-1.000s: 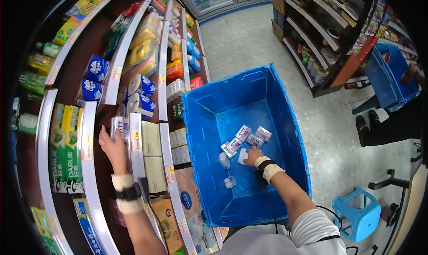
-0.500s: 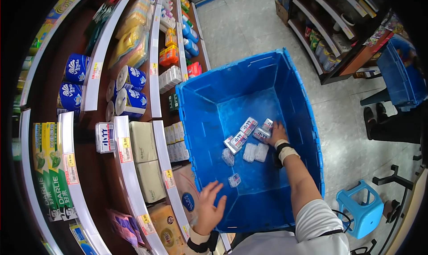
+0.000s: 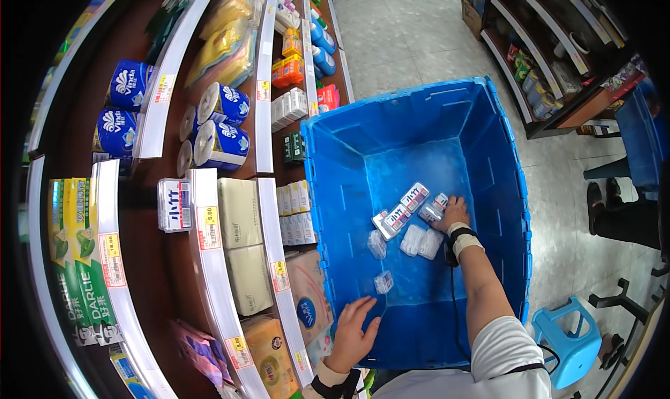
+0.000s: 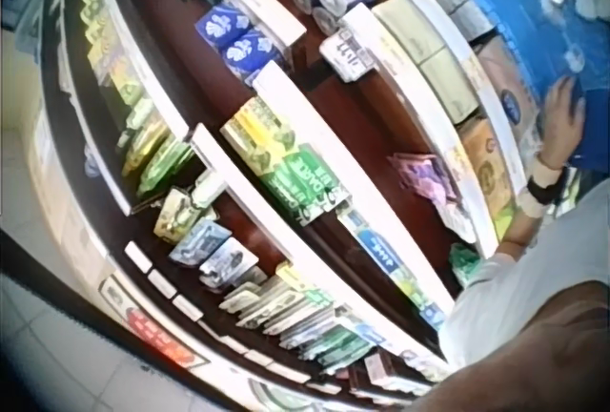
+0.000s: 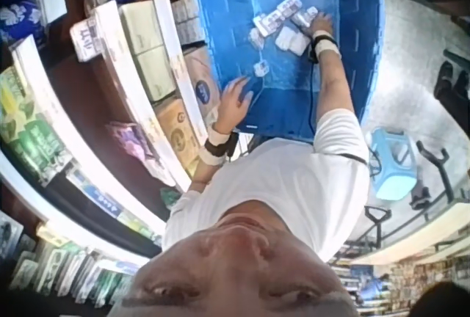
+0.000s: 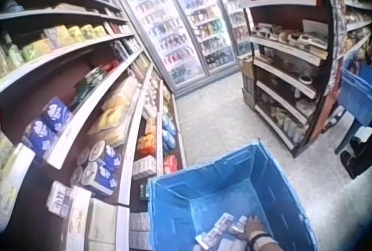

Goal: The person takes various packaged goods, including boxes of tissues, toothpaste, and other toiletries, from a blue plastic crate and places them onto the shelves of a retail store. The person handles items one by one, arranging them neatly on the shelf.

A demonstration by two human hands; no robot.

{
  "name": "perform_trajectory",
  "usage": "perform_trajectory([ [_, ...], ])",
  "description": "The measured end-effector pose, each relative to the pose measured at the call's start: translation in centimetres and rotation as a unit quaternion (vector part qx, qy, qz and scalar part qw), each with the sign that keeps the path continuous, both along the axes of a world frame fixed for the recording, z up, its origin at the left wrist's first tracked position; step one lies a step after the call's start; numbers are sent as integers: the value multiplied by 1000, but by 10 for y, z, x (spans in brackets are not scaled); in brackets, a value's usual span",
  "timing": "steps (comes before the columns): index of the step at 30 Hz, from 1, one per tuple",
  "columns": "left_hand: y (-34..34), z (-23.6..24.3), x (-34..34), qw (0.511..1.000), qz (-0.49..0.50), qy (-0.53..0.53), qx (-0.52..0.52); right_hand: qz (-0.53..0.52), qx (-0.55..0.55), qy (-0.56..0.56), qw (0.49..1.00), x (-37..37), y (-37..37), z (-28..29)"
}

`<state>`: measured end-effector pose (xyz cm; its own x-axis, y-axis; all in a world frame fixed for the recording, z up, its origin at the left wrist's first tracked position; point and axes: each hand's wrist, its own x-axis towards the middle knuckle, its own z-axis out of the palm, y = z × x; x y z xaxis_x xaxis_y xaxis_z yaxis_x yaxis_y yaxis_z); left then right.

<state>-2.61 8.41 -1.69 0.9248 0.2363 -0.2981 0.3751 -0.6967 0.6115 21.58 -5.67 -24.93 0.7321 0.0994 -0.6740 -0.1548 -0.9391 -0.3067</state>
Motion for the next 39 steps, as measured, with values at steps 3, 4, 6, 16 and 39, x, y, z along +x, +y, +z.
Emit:
perform_trajectory([
  [3,2,-1,0,1000,-12,3,0,17,4,-82,996,-9,-1,-7],
  [4,3,-2,-1,1000,-12,5,0,30,4,-115,993,-13,-1,-9],
  [6,2,-3,-2,1000,-10,7,-4,47,25,-157,986,-18,-4,-13],
  [16,6,-3,-10,1000,-23,-6,-7,68,51,-236,968,-39,-5,-34],
  [39,33,137,30,961,-45,-213,169,465,447,-267,716,-57,38,325],
])
